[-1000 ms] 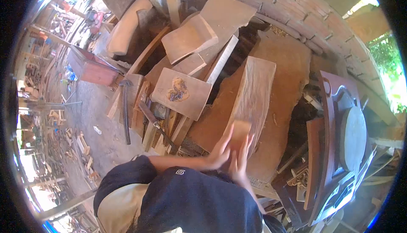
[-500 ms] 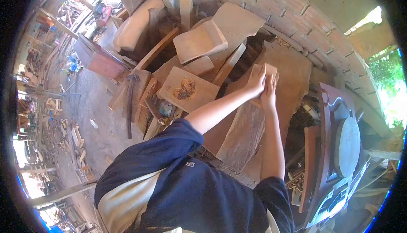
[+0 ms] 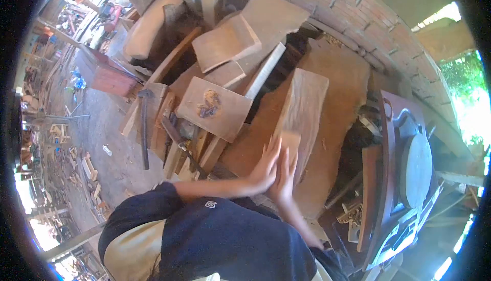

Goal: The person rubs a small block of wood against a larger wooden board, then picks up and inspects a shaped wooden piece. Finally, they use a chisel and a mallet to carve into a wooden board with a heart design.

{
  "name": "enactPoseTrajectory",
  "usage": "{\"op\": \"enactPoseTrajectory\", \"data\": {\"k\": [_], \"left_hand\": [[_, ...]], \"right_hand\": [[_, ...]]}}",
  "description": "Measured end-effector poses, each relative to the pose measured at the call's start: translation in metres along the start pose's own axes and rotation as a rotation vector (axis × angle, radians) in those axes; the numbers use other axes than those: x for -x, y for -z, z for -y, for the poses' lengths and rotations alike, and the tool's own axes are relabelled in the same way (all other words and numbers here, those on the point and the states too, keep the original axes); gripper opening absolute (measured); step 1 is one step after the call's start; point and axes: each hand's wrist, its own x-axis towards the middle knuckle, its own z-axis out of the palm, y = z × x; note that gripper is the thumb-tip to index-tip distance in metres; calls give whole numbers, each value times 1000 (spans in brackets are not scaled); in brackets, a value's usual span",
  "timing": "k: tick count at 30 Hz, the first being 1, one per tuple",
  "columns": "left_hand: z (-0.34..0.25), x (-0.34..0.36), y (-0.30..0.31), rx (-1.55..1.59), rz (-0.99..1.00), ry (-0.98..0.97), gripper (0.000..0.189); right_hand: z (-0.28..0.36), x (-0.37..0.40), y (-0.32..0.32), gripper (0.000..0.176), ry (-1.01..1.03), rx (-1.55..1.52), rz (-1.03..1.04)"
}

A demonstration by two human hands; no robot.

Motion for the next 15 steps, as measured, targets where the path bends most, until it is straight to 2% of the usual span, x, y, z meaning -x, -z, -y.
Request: {"op": "enactPoseTrajectory", "data": {"k": [2, 3, 4, 5, 6, 7, 8, 10, 11, 12, 14, 15], "left_hand": [[25, -80, -23, 87, -108, -62, 67], [33, -129, -30, 67, -136, -113, 62], [50, -186, -49, 31, -291, -154, 58], [32, -227, -31, -57, -20, 117, 57], [17, -256, -21, -77, 13, 160, 58], [27, -281, -26, -111, -15, 156, 60], [42, -300, -37, -144, -44, 149, 62], [65, -306, -55, -209, -201, 11, 61], [66, -291, -55, -144, -205, -91, 63], [44, -267, -37, -19, -15, 39, 62], [49, -220, -37, 86, 111, 4, 61], [49, -187, -35, 89, 126, -53, 59]], "right_hand": [[-31, -74, 14, 46, -87, 77, -60], [-48, -116, 18, 44, -188, 3, -131], [-61, -101, 29, 44, -208, 28, -127], [-80, -169, 26, 44, -223, -117, -114], [-99, -234, 22, 45, -233, -267, -109], [-116, -285, 24, 45, -233, -420, -115], [-128, -282, 33, 46, -227, -572, -123], [-165, -283, 23, 46, -108, -226, -138], [-155, -265, 22, 45, -160, -268, -192], [-139, -241, 22, 45, -182, -256, -198], [-95, -184, 19, 48, -250, -247, -263], [-79, -150, 15, 48, -215, -210, -281]]}}
